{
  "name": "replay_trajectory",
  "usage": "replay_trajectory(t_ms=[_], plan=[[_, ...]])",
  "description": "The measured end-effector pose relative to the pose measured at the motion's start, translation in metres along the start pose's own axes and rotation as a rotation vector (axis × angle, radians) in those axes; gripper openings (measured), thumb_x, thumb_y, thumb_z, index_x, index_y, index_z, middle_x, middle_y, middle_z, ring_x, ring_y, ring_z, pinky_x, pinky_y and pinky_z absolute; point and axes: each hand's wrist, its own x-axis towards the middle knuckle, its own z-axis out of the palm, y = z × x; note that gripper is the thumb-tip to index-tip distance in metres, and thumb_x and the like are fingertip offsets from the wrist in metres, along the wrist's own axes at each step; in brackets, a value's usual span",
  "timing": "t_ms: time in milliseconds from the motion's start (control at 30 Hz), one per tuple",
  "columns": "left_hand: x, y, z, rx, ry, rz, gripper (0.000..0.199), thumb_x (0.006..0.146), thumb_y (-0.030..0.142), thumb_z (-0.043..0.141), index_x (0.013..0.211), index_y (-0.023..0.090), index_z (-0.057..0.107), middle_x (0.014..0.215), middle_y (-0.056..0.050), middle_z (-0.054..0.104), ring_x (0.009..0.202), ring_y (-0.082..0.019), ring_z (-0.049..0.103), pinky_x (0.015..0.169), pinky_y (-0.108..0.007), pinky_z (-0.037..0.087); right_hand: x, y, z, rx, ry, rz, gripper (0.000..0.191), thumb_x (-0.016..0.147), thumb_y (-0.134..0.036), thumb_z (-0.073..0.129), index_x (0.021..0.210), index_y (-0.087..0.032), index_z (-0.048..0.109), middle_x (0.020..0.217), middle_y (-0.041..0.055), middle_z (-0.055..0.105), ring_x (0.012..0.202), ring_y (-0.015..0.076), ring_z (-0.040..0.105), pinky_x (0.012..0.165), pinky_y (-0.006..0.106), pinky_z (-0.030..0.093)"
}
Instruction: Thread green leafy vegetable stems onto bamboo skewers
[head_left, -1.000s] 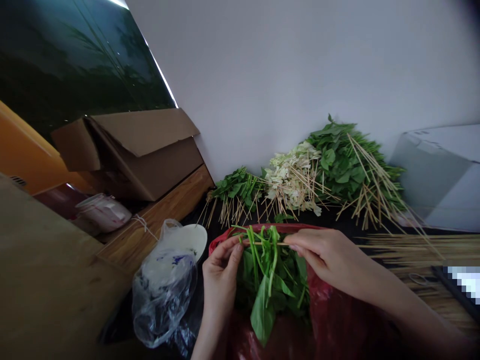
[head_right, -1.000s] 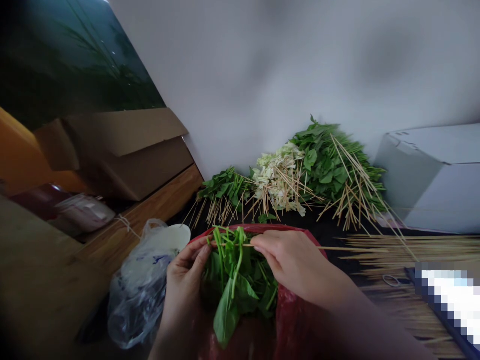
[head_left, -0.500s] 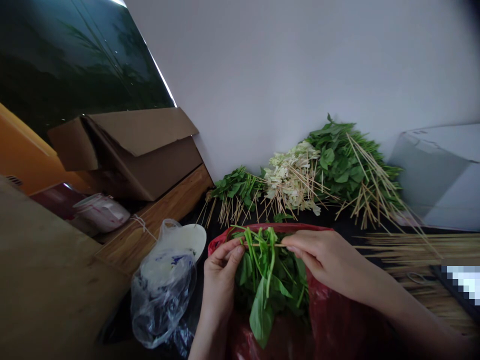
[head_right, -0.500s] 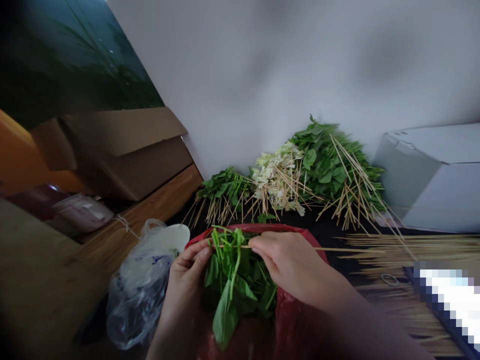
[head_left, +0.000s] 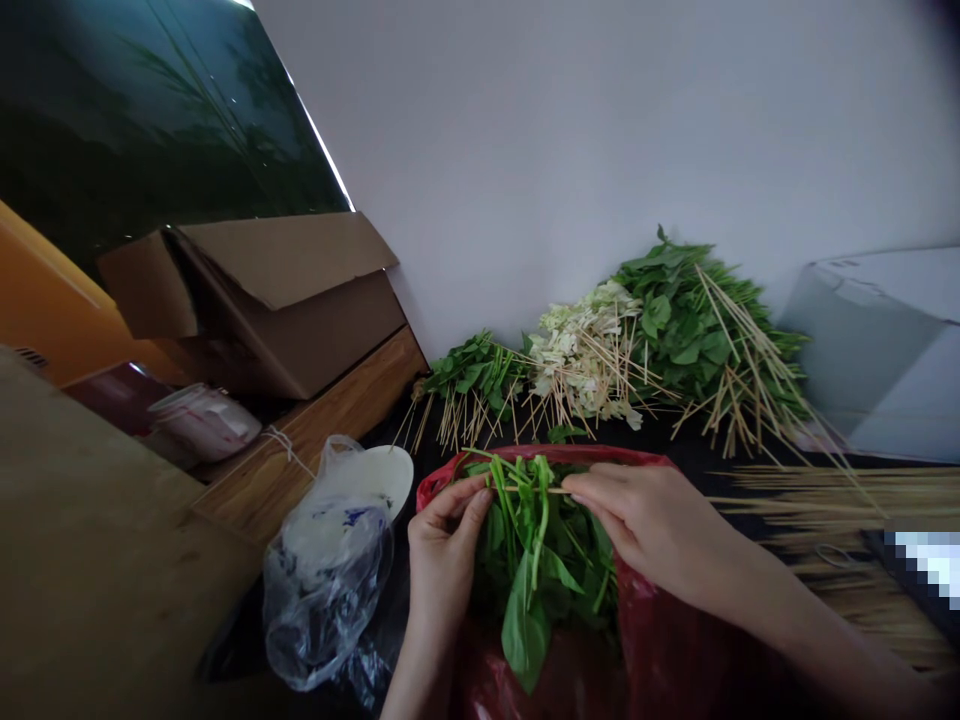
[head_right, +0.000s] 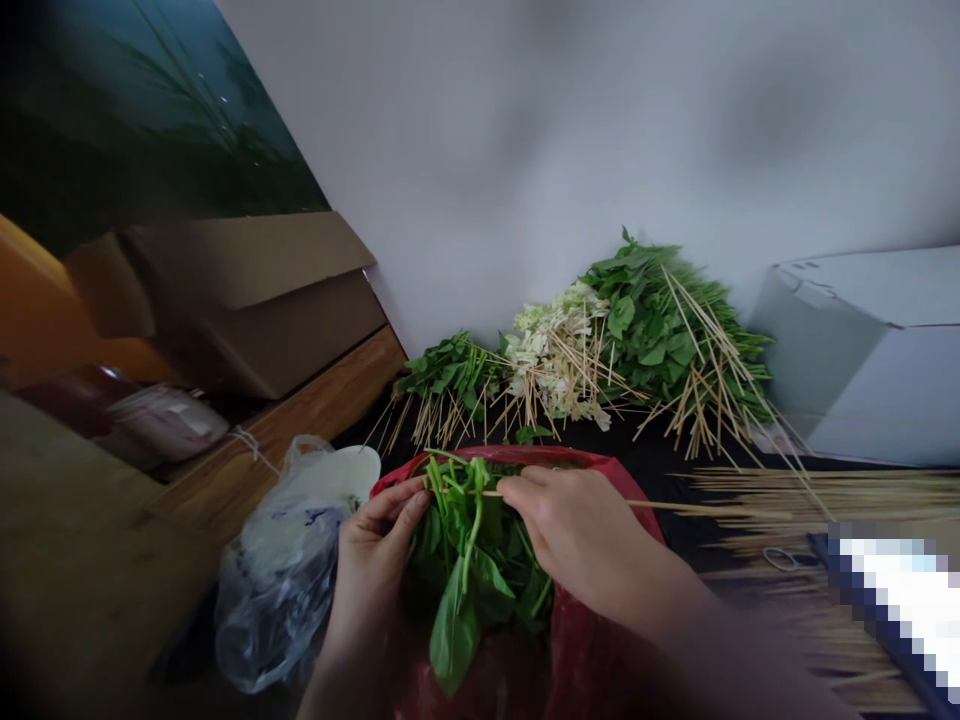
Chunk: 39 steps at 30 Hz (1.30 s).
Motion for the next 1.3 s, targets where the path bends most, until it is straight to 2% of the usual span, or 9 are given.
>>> replay_trajectory(t_ms=[200, 333, 533, 633, 733, 867, 967, 1133, 1300], plan=[[0.006, 0.0, 0.004, 0.029, -0.066, 0.021, 0.027, 0.073, 0.035, 0.086, 0.092, 0.018, 0.083, 0.086, -0.009, 0.082, 0.087, -0.026, 0.077, 0.078, -0.031, 0.06, 0.004, 0.002, 0.007, -0.012, -0.03, 0.03, 0.035, 0.092, -0.006, 0.047, 0.103, -0.022, 0.075, 0.097, 0.0058, 0.077, 0.088, 0.0206, 0.074, 0.081, 0.033, 0.057], [0.011, 0.0, 0.006, -0.106, -0.141, -0.086, 0.04, 0.068, 0.036, 0.089, 0.104, 0.019, 0.08, 0.085, -0.008, 0.083, 0.078, -0.023, 0.078, 0.075, -0.03, 0.06, 0.005, 0.011, 0.005, 0.017, -0.042, 0.033, 0.033, 0.094, -0.009, 0.047, 0.104, -0.023, 0.075, 0.1, 0.0063, 0.078, 0.09, 0.0209, 0.074, 0.083, 0.033, 0.056], [0.015, -0.01, 0.004, -0.152, -0.106, -0.167, 0.029, 0.06, 0.033, 0.094, 0.079, 0.016, 0.08, 0.075, -0.005, 0.081, 0.063, -0.016, 0.072, 0.062, -0.023, 0.055, 0.005, 0.015, 0.005, 0.061, -0.072, 0.047, 0.033, 0.096, -0.012, 0.045, 0.105, -0.023, 0.075, 0.102, 0.0058, 0.078, 0.091, 0.0203, 0.074, 0.083, 0.032, 0.055], [0.017, -0.013, 0.005, -0.19, -0.12, -0.202, 0.03, 0.059, 0.033, 0.095, 0.078, 0.016, 0.079, 0.07, -0.003, 0.079, 0.058, -0.013, 0.07, 0.06, -0.021, 0.054, 0.006, 0.018, 0.008, 0.086, -0.068, 0.047, 0.033, 0.096, -0.013, 0.045, 0.108, -0.022, 0.075, 0.104, 0.0058, 0.078, 0.092, 0.0204, 0.074, 0.084, 0.033, 0.055], [0.022, -0.007, 0.001, -0.17, -0.212, -0.208, 0.035, 0.062, 0.037, 0.094, 0.087, 0.015, 0.081, 0.079, -0.008, 0.081, 0.067, -0.016, 0.073, 0.068, -0.024, 0.056, 0.006, 0.029, 0.003, 0.144, -0.077, 0.054, 0.031, 0.096, -0.018, 0.047, 0.105, -0.023, 0.076, 0.099, 0.0043, 0.078, 0.084, 0.0183, 0.073, 0.077, 0.03, 0.056], [0.037, 0.01, -0.018, -0.083, -0.244, -0.027, 0.04, 0.082, 0.046, 0.079, 0.107, 0.016, 0.079, 0.105, -0.013, 0.081, 0.101, -0.024, 0.074, 0.091, -0.031, 0.056, 0.004, 0.053, -0.015, 0.196, -0.054, 0.113, 0.028, 0.097, -0.024, 0.049, 0.105, -0.023, 0.076, 0.092, 0.0041, 0.077, 0.08, 0.0176, 0.072, 0.072, 0.028, 0.056], [0.047, 0.019, -0.033, 0.058, -0.224, 0.074, 0.03, 0.084, 0.043, 0.076, 0.098, 0.017, 0.081, 0.101, -0.012, 0.081, 0.097, -0.024, 0.074, 0.091, -0.033, 0.055, 0.003, 0.069, -0.024, 0.238, -0.083, 0.126, 0.026, 0.098, -0.028, 0.051, 0.102, -0.024, 0.077, 0.095, 0.0052, 0.076, 0.085, 0.0191, 0.072, 0.073, 0.029, 0.057], [0.057, 0.02, -0.044, 0.512, -0.366, 0.263, 0.017, 0.086, 0.031, 0.07, 0.093, 0.021, 0.08, 0.092, -0.007, 0.08, 0.086, -0.025, 0.072, 0.081, -0.034, 0.054, 0.002, 0.083, -0.016, 0.269, -0.164, 0.141, 0.026, 0.097, -0.027, 0.052, 0.103, -0.024, 0.076, 0.096, 0.0059, 0.075, 0.087, 0.0192, 0.072, 0.075, 0.03, 0.057], [0.067, 0.021, -0.058, 1.071, -0.475, 0.566, 0.027, 0.078, 0.024, 0.079, 0.106, 0.022, 0.077, 0.114, -0.01, 0.077, 0.112, -0.035, 0.063, 0.096, -0.049, 0.047, 0.002, 0.09, -0.008, 0.252, -0.193, 0.173, 0.027, 0.098, -0.031, 0.051, 0.107, -0.025, 0.075, 0.102, 0.0066, 0.075, 0.092, 0.0206, 0.072, 0.079, 0.031, 0.057]])
